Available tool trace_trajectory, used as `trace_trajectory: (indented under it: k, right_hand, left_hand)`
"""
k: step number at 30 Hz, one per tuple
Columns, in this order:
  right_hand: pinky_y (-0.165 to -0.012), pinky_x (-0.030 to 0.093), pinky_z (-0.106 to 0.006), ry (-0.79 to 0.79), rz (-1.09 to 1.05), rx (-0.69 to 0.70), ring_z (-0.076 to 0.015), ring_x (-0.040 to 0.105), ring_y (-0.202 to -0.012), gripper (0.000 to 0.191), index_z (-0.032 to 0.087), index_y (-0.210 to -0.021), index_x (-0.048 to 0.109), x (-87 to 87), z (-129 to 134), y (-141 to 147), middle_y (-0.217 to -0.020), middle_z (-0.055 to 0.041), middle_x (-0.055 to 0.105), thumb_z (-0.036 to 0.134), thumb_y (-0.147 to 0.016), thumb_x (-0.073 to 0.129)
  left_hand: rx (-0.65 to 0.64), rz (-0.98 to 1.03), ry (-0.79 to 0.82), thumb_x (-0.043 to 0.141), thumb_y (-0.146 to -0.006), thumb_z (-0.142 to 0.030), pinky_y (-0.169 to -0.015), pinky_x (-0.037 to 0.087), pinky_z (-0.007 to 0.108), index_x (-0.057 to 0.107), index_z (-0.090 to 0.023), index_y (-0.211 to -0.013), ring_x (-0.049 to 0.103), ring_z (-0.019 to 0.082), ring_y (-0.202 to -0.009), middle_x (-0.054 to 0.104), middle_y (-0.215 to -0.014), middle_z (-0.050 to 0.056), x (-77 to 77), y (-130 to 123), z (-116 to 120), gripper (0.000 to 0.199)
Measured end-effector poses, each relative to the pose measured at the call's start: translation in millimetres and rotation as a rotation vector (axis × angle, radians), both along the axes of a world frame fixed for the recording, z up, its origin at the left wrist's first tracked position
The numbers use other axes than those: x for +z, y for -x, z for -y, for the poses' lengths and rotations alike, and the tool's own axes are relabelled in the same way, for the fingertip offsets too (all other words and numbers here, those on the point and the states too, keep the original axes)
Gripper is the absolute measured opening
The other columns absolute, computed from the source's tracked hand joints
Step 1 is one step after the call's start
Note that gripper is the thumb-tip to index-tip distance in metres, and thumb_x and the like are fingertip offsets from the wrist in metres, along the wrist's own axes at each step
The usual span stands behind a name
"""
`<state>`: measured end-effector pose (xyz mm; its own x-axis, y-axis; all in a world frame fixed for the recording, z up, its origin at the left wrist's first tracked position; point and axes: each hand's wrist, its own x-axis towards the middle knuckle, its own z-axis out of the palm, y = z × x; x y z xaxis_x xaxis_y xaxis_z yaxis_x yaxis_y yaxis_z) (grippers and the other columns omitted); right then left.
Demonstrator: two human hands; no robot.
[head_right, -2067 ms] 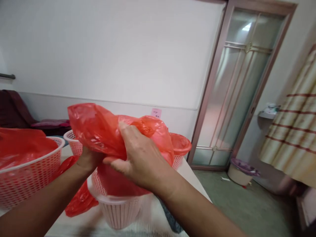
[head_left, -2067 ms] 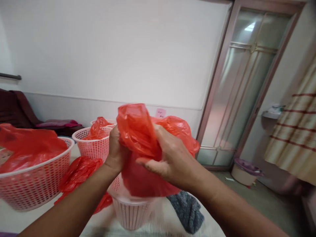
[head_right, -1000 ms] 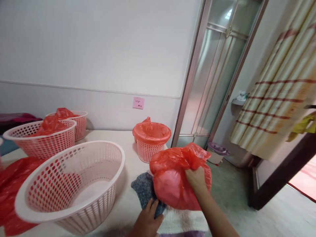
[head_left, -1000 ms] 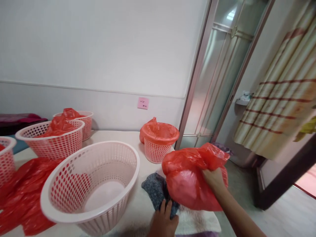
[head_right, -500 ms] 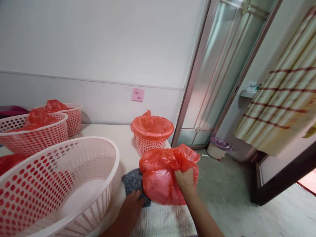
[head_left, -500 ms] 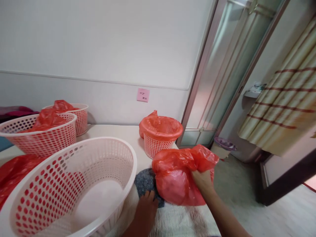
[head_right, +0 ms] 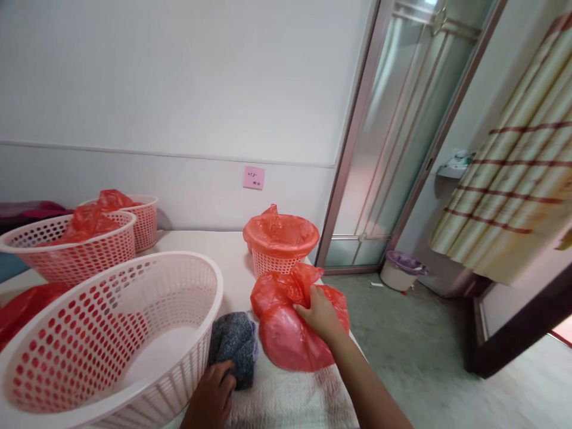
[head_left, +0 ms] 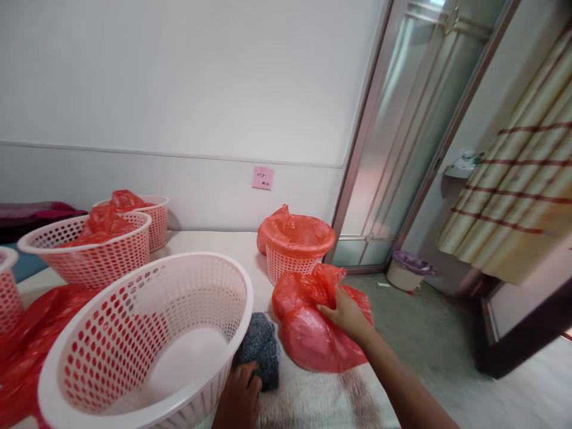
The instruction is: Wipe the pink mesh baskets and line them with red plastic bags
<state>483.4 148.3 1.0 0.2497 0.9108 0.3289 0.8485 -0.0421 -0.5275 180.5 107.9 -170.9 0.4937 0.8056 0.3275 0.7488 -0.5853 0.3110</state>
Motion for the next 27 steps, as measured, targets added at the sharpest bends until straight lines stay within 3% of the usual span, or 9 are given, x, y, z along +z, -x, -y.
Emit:
trace_trajectory:
  k: [3, 6, 10, 15, 18, 20, 23, 25, 27]
  right_hand:
    - [-0.095, 0.044, -0.044, -0.041, 0.026, -0.008, -0.0295, 0.056, -0.11, 0.047, 0.012, -0.114, 0.055, 8.9, 19.3, 1.5, -0.115, -0.0163, 0.059, 0.039, -0.076, 0.058]
    - [-0.095, 0.045, -0.047, -0.131, 0.049, -0.113, -0.0308, 0.053, -0.114, 0.053, 0.013, -0.127, 0.046, -3.2, 50.1, 4.0, -0.124, -0.0176, 0.052, 0.044, -0.084, 0.048]
    - [-0.099, 0.043, -0.049, -0.218, 0.171, -0.128, -0.0312, 0.052, -0.116, 0.051, 0.021, -0.13, 0.046, -50.3, 78.0, 24.0, -0.124, -0.0135, 0.052, 0.046, -0.085, 0.05]
    - [-0.097, 0.045, -0.05, -0.078, 0.271, -0.052, -0.035, 0.051, -0.119, 0.049, 0.022, -0.129, 0.051, -100.8, 49.8, 50.4, -0.127, -0.0159, 0.052, 0.039, -0.084, 0.054]
    - [-0.096, 0.045, -0.05, -0.044, 0.316, -0.029, -0.0345, 0.053, -0.116, 0.046, 0.02, -0.128, 0.053, -103.0, 25.3, 50.5, -0.125, -0.0167, 0.055, 0.037, -0.084, 0.053]
    - [-0.094, 0.046, -0.051, -0.082, 0.337, -0.026, -0.035, 0.054, -0.114, 0.048, 0.019, -0.127, 0.052, -98.0, 23.3, 48.2, -0.125, -0.0177, 0.054, 0.038, -0.083, 0.055]
    - [-0.095, 0.044, -0.056, -0.288, 0.382, -0.04, -0.0379, 0.052, -0.116, 0.054, 0.019, -0.129, 0.049, -95.9, 48.2, 48.8, -0.129, -0.0188, 0.05, 0.044, -0.081, 0.057]
    - [-0.094, 0.044, -0.056, -0.432, 0.39, -0.025, -0.0379, 0.052, -0.117, 0.055, 0.021, -0.132, 0.046, -103.2, 74.2, 54.7, -0.132, -0.0186, 0.05, 0.044, -0.083, 0.055]
    - [-0.092, 0.048, -0.048, -0.479, 0.37, 0.091, -0.0323, 0.057, -0.113, 0.049, 0.021, -0.132, 0.044, -116.0, 95.6, 68.0, -0.127, -0.0163, 0.056, 0.035, -0.086, 0.054]
  left_hand:
    - [0.012, 0.02, 0.009, 0.05, -0.067, 0.001, -0.097, 0.046, 0.041, 0.065, -0.021, -0.088, 0.058, 0.024, -0.11, 0.064, -0.119, 0.007, 2.9, -1.4, 0.6, 0.035]
    - [0.018, 0.041, 0.02, 0.048, -0.068, 0.001, -0.099, 0.045, 0.042, 0.065, -0.021, -0.089, 0.058, 0.023, -0.112, 0.064, -0.119, 0.007, 3.2, -0.8, 1.0, 0.035]
    - [0.008, 0.068, 0.04, 0.05, -0.066, 0.001, -0.1, 0.044, 0.042, 0.066, -0.022, -0.091, 0.057, 0.023, -0.113, 0.064, -0.121, 0.005, 0.0, -1.4, 1.3, 0.037]
    - [0.043, 0.097, 0.049, 0.047, -0.068, 0.002, -0.101, 0.043, 0.044, 0.066, -0.018, -0.091, 0.057, 0.025, -0.114, 0.064, -0.119, 0.009, -2.8, -3.9, 3.6, 0.036]
    - [0.023, 0.11, 0.056, 0.052, -0.069, -0.003, -0.102, 0.043, 0.046, 0.067, -0.02, -0.092, 0.057, 0.027, -0.116, 0.064, -0.124, 0.009, -4.2, -3.2, 1.6, 0.032]
    - [-0.022, 0.118, 0.063, 0.066, -0.066, -0.018, -0.1, 0.046, 0.047, 0.069, -0.022, -0.092, 0.058, 0.031, -0.116, 0.062, -0.13, 0.009, -5.7, -2.1, -0.8, 0.027]
    - [-0.022, 0.159, 0.072, 0.075, -0.062, -0.032, -0.093, 0.054, 0.042, 0.072, -0.028, -0.096, 0.06, 0.033, -0.115, 0.063, -0.129, 0.009, -6.0, 0.7, 3.3, 0.035]
    - [0.051, 0.199, 0.068, 0.063, -0.076, -0.027, -0.089, 0.056, 0.035, 0.07, -0.029, -0.106, 0.064, 0.027, -0.112, 0.067, -0.125, 0.008, -1.5, 5.4, 17.1, 0.03]
    - [0.12, 0.299, 0.086, 0.053, -0.084, -0.02, -0.087, 0.056, 0.031, 0.069, -0.028, -0.107, 0.065, 0.022, -0.109, 0.069, -0.121, 0.008, 9.0, 14.4, 39.6, 0.029]
